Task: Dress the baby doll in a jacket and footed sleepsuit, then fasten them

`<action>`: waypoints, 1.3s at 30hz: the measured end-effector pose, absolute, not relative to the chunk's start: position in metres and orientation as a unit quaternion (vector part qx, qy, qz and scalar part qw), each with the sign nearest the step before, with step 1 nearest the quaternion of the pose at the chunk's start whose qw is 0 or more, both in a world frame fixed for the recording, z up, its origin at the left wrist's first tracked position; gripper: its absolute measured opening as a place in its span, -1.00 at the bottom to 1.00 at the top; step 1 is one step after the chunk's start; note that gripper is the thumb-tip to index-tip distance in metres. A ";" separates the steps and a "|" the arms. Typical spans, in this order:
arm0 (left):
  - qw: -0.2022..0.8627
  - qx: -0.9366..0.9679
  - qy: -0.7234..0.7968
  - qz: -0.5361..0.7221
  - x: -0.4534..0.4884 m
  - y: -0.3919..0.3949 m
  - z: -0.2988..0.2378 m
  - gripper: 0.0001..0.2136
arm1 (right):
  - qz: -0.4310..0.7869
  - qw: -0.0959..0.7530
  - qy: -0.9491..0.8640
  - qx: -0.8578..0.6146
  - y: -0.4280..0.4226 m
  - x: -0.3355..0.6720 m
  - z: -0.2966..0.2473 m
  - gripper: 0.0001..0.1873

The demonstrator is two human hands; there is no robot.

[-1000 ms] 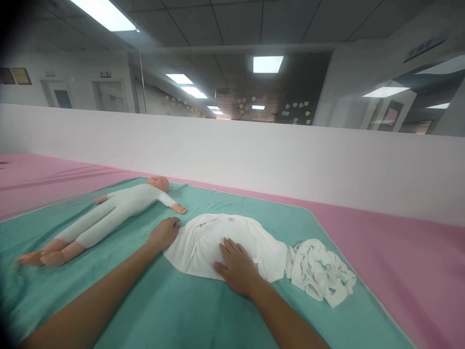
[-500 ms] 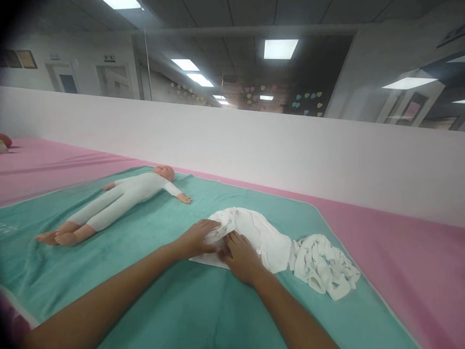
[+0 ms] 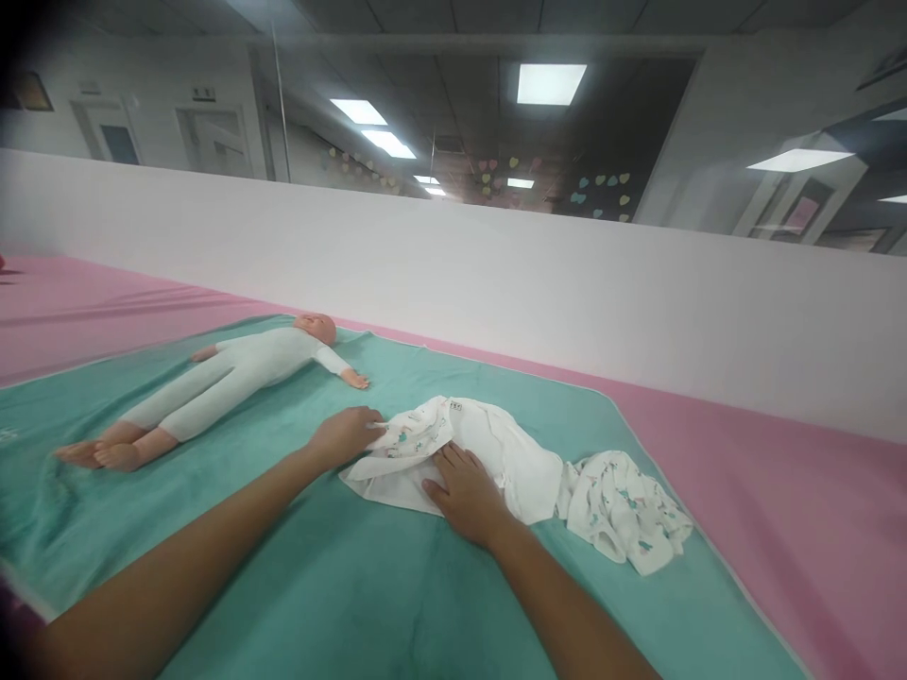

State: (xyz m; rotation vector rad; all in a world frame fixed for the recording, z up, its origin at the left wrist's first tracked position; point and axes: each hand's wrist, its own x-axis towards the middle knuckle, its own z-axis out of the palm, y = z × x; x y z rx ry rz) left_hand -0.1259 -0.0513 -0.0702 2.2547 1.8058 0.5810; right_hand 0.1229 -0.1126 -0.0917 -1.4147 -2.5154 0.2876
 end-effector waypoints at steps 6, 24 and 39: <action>0.143 0.600 0.687 0.385 -0.156 -0.026 -0.073 -0.75 | 0.105 0.106 -0.853 -0.499 -0.112 0.122 -0.093 -0.33; -0.058 0.614 0.741 0.266 -0.156 -0.028 -0.082 -0.60 | 0.117 0.106 -0.846 -0.510 -0.114 0.123 -0.092 -0.31; 0.214 0.501 0.624 0.560 -0.175 -0.012 -0.086 -0.74 | 0.118 0.104 -0.848 -0.506 -0.114 0.122 -0.091 -0.32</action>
